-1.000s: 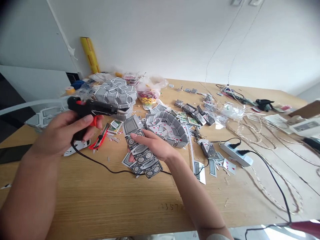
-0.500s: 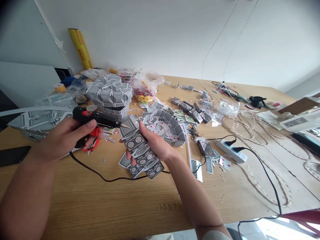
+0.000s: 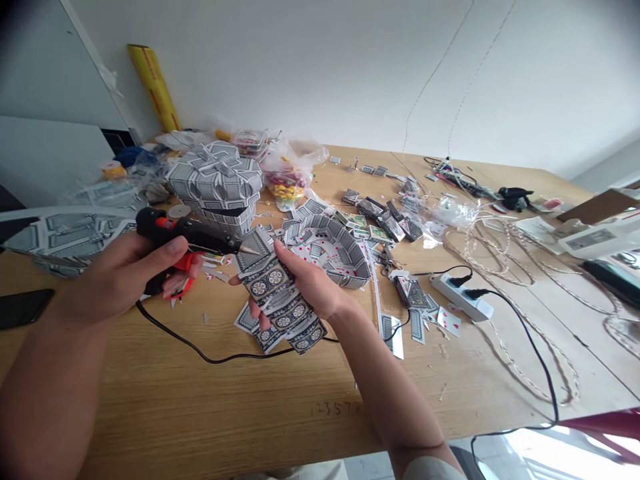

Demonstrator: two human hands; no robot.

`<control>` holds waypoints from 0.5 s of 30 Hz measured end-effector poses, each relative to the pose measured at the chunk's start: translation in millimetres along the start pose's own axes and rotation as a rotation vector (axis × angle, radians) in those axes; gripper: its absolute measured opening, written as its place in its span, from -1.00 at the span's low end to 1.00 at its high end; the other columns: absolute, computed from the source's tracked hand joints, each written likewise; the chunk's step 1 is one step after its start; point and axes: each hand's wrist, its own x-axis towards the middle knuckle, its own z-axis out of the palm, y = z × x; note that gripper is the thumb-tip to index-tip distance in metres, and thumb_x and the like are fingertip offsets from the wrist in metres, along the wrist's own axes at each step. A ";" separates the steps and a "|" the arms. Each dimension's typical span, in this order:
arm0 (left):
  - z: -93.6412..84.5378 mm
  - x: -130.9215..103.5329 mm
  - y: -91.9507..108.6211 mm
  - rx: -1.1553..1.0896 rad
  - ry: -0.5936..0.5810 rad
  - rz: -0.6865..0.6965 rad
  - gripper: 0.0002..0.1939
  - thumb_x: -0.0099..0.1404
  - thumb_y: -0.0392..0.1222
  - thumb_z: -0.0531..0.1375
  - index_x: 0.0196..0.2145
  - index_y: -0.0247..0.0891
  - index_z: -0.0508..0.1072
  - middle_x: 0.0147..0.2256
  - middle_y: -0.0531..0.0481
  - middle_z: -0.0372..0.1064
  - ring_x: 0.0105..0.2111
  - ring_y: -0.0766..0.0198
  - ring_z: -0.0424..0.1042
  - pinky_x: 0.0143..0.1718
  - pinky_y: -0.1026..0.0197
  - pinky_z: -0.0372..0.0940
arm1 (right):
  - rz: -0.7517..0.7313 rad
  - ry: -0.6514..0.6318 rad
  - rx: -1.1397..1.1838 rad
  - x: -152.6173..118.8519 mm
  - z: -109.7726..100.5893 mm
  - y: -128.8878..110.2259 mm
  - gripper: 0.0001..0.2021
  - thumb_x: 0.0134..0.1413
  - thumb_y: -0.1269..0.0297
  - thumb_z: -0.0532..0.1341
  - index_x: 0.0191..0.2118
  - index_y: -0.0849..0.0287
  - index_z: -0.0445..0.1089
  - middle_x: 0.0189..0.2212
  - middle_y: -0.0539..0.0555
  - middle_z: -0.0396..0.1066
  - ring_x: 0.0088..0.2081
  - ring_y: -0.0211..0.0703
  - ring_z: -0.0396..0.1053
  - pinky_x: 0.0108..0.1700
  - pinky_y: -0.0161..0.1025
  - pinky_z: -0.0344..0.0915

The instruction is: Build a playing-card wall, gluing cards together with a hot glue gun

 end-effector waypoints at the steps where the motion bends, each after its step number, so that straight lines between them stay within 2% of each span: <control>1: 0.3 -0.4 0.4 0.007 0.000 0.008 -0.48 0.46 0.29 0.21 -0.32 -0.26 0.57 -0.50 -0.03 0.39 -0.59 0.34 0.28 -0.60 0.24 0.20 | -0.002 0.005 -0.005 0.1 0.1 0.1 -0.24 0.40 -0.39 -0.01 0.12 0.22 0.57 -0.36 0.11 0.59 -0.41 -0.07 0.54 -0.30 -0.17 0.47; 7: 6.7 -0.6 7.5 0.078 -0.012 0.045 -0.46 0.49 0.27 0.19 -0.39 -0.25 0.55 -0.61 0.04 0.30 -0.60 0.34 0.28 -0.58 0.26 0.17 | 0.006 -0.009 -0.009 0.3 1.3 0.5 -0.24 0.40 -0.39 -0.02 0.17 0.20 0.54 -0.36 0.11 0.58 -0.39 -0.05 0.54 -0.28 -0.16 0.46; 15: 13.5 0.7 9.7 0.101 -0.016 0.087 -0.46 0.51 0.25 0.18 -0.41 -0.27 0.51 -0.62 0.08 0.28 -0.60 0.38 0.25 -0.56 0.31 0.19 | 0.040 -0.004 -0.039 1.3 2.9 1.4 -0.20 0.38 -0.42 -0.05 0.21 0.18 0.52 -0.34 0.11 0.57 -0.37 -0.04 0.53 -0.28 -0.15 0.46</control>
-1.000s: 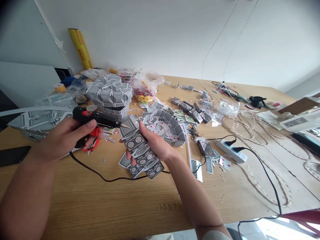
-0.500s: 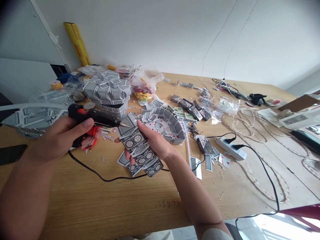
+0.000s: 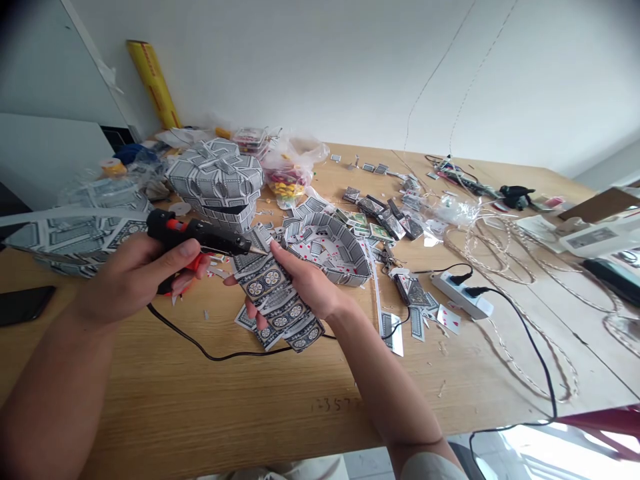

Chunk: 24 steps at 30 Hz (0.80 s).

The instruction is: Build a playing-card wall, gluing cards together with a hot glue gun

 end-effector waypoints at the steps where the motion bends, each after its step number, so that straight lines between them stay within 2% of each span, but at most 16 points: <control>1: 0.2 -0.2 -0.3 0.000 0.000 0.000 -0.46 0.51 0.25 0.18 -0.41 -0.27 0.51 -0.62 0.08 0.27 -0.60 0.39 0.25 -0.55 0.31 0.19 | -0.001 -0.002 0.009 0.0 0.1 0.1 -0.20 0.38 -0.42 -0.05 0.21 0.18 0.52 -0.34 0.11 0.57 -0.37 -0.04 0.53 -0.28 -0.16 0.46; 11: 1.9 -1.6 -1.0 -0.065 -0.010 -0.046 -0.48 0.49 0.26 0.20 -0.38 -0.26 0.47 -0.50 0.06 0.31 -0.57 0.41 0.22 -0.58 0.33 0.19 | -0.006 -0.003 0.010 0.0 0.6 0.2 -0.19 0.38 -0.43 -0.04 0.23 0.19 0.49 -0.33 0.11 0.58 -0.38 -0.05 0.53 -0.29 -0.16 0.48; 24: 1.7 -0.7 0.8 -0.067 0.018 -0.039 -0.48 0.48 0.24 0.22 -0.38 -0.29 0.49 -0.51 0.05 0.32 -0.58 0.40 0.22 -0.59 0.31 0.19 | -0.019 -0.024 0.022 1.6 -0.7 1.7 -0.22 0.40 -0.39 -0.02 0.24 0.21 0.49 -0.33 0.10 0.59 -0.40 -0.08 0.53 -0.27 -0.16 0.47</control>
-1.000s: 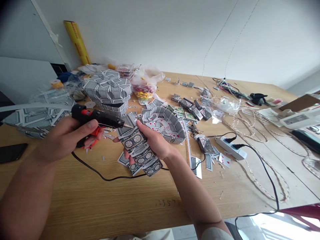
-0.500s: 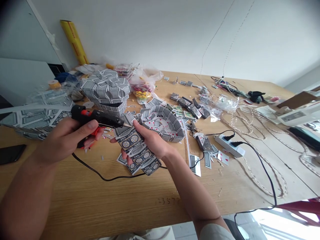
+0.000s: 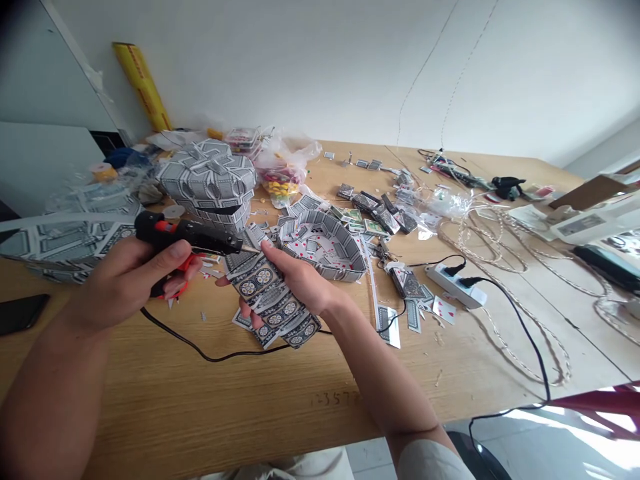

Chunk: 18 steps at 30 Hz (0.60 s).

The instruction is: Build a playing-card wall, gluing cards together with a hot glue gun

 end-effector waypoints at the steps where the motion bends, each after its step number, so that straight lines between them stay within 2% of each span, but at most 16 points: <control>1: -0.3 -0.2 -0.4 -0.005 0.004 -0.007 -0.49 0.48 0.24 0.23 -0.37 -0.28 0.50 -0.51 0.04 0.32 -0.58 0.40 0.22 -0.60 0.31 0.19 | 0.004 0.003 -0.003 0.1 0.1 0.0 -0.22 0.40 -0.39 -0.03 0.25 0.20 0.48 -0.33 0.10 0.58 -0.39 -0.08 0.53 -0.26 -0.15 0.47; 10: -0.9 0.0 -2.3 -0.024 -0.005 -0.010 -0.48 0.44 0.27 0.25 -0.38 -0.27 0.50 -0.52 0.04 0.32 -0.58 0.39 0.23 -0.60 0.31 0.23 | -0.007 -0.026 0.038 1.6 0.0 1.8 -0.23 0.42 -0.38 -0.02 0.16 0.25 0.53 -0.34 0.11 0.57 -0.34 -0.09 0.55 -0.22 -0.18 0.49; 18: -1.2 0.9 -2.7 -0.036 -0.001 -0.008 -0.47 0.43 0.29 0.26 -0.41 -0.26 0.49 -0.57 0.06 0.30 -0.60 0.38 0.24 -0.63 0.30 0.21 | -0.043 -0.066 0.071 5.5 -4.1 4.6 -0.19 0.50 -0.30 -0.13 0.21 0.40 0.47 -0.35 0.16 0.59 -0.42 -0.09 0.56 -0.34 -0.21 0.47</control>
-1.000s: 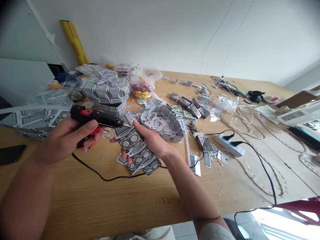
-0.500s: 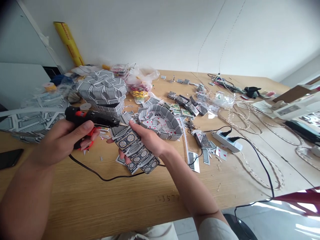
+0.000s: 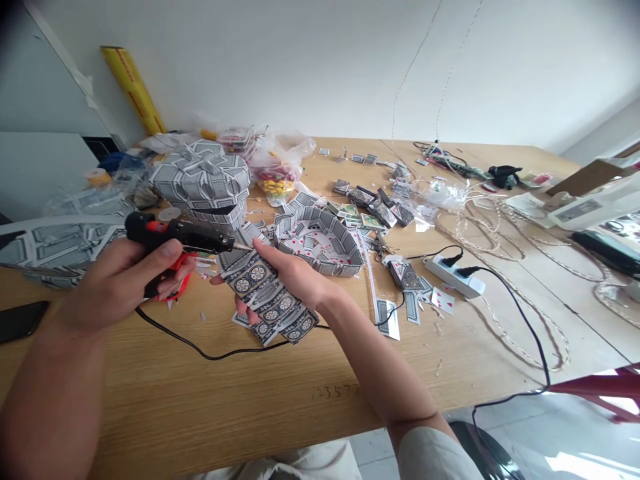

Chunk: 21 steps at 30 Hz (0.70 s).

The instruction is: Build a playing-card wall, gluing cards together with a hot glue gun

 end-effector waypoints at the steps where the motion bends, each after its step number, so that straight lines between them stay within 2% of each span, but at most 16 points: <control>1: -0.1 -0.2 0.1 -0.004 0.004 -0.003 -0.48 0.42 0.28 0.27 -0.41 -0.25 0.49 -0.57 0.06 0.30 -0.60 0.38 0.24 -0.63 0.30 0.21 | 0.004 0.002 0.008 0.0 0.7 -0.7 -0.19 0.51 -0.28 -0.15 0.20 0.41 0.47 -0.36 0.17 0.59 -0.43 -0.08 0.57 -0.34 -0.20 0.47; 4: -0.3 -1.1 -0.3 0.006 0.009 -0.005 -0.49 0.43 0.27 0.27 -0.41 -0.25 0.50 -0.57 0.07 0.29 -0.60 0.37 0.25 -0.63 0.30 0.19 | 0.021 0.013 0.022 -0.1 2.8 -2.7 -0.21 0.54 -0.22 -0.20 0.18 0.42 0.48 -0.38 0.19 0.59 -0.43 -0.06 0.58 -0.35 -0.20 0.46; 10: -1.8 -2.4 -3.8 0.006 0.001 -0.019 -0.49 0.45 0.26 0.25 -0.40 -0.26 0.51 -0.56 0.07 0.28 -0.59 0.38 0.26 -0.61 0.30 0.21 | 0.023 0.028 0.000 -0.5 2.2 -1.3 -0.17 0.44 -0.37 -0.09 0.18 0.36 0.49 -0.36 0.16 0.59 -0.40 -0.08 0.57 -0.33 -0.20 0.46; 21: -4.9 -2.2 -5.6 0.017 -0.005 -0.031 -0.48 0.45 0.28 0.24 -0.39 -0.26 0.49 -0.55 0.06 0.29 -0.59 0.39 0.24 -0.62 0.31 0.18 | 0.036 0.011 0.007 -2.2 0.3 -3.1 -0.15 0.43 -0.39 -0.06 0.25 0.37 0.45 -0.35 0.16 0.58 -0.39 -0.09 0.56 -0.35 -0.22 0.46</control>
